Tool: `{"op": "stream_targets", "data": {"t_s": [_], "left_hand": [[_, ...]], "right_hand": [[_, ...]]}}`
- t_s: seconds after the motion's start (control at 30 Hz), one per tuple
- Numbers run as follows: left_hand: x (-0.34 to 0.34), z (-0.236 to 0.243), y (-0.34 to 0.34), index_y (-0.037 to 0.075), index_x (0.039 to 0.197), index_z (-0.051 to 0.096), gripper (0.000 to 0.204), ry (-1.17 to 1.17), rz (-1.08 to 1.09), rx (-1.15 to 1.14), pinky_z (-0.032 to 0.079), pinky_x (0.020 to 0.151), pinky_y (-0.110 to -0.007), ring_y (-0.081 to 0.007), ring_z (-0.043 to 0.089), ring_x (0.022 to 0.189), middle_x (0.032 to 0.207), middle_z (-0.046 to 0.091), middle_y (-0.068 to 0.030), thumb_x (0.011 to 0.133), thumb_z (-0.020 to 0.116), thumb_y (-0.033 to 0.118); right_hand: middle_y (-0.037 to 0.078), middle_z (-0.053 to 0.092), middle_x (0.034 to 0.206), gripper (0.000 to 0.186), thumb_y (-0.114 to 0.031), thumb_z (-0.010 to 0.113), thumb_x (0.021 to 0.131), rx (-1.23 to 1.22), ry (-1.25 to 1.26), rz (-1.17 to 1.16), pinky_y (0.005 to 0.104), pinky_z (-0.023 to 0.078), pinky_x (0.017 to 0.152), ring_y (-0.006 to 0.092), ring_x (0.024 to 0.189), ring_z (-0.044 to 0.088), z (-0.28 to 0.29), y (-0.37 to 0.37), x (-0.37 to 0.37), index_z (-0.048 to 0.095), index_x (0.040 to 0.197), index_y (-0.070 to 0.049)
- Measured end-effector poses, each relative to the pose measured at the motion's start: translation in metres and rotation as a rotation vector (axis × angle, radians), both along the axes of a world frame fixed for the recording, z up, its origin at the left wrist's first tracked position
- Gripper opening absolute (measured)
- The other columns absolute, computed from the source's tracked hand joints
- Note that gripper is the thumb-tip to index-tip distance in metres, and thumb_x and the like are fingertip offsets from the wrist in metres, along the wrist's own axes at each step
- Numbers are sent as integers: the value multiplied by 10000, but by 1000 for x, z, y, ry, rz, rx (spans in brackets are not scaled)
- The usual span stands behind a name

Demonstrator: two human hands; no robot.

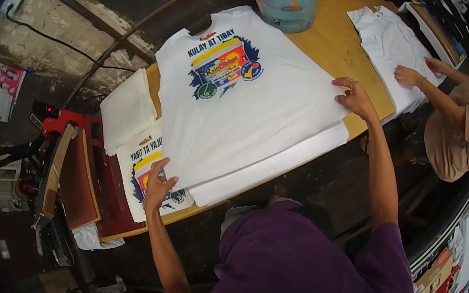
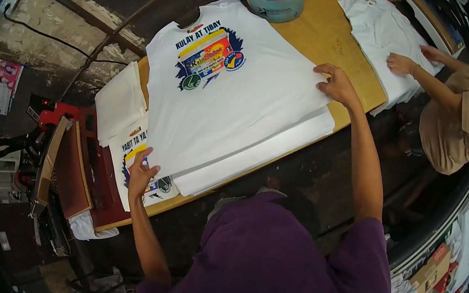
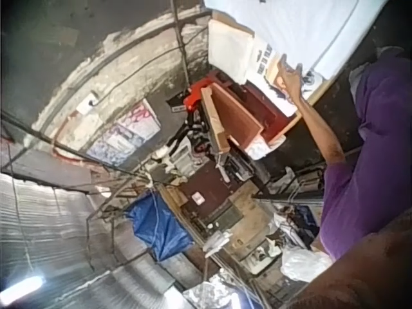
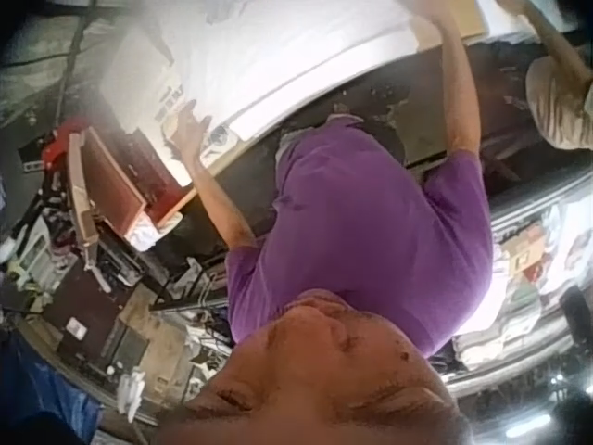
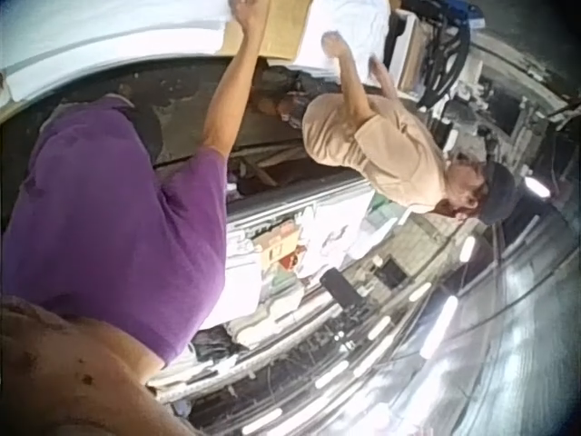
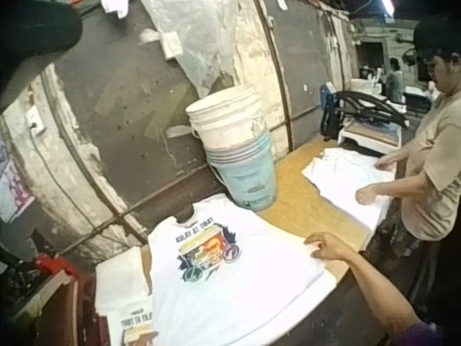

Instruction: Printing logos and designs onto t-shirts using a heat press machine.

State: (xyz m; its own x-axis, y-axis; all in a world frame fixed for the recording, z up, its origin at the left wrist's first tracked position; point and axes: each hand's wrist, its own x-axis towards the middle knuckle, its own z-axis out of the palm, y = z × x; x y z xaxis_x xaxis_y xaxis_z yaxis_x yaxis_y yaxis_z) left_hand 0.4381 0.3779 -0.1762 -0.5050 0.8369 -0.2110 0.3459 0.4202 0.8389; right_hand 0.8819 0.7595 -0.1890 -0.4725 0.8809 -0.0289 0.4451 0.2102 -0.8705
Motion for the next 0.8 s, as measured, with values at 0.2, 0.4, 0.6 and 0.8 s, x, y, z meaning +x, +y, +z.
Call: {"op": "stream_targets", "data": {"t_s": [0.2,0.4,0.6,0.8], "left_hand": [[38,-32,-31,-13,1289,449,672,-115,-31,-100,465,591,-220,-138,532,772,1216,421,-103,662,662,-127],[38,-74,-39,-21,1316,409,744,213,-200,-206,482,607,-276,-178,519,693,1258,376,-143,638,714,-52],[43,-65,-69,-9,1325,401,746,460,-72,-131,497,644,-309,-213,552,673,1195,400,-166,657,732,-36],[59,-38,-178,54,1332,406,635,316,16,-184,494,742,-386,-288,623,800,1291,398,-181,757,676,52]], "right_hand": [[91,513,1302,562,65,643,658,-42,-210,61,308,444,876,212,1049,543,-31,-22,41,563,1209,-11],[120,500,1322,631,62,627,636,74,-356,152,315,419,955,274,1163,511,-87,-23,56,529,1255,-14],[196,490,1275,530,-20,660,658,560,-544,-97,408,430,939,382,1115,492,-53,-69,5,567,1179,-22],[190,425,1328,470,-131,675,742,708,-312,102,448,404,937,381,1159,431,-61,-198,-135,556,1185,-28]]}}
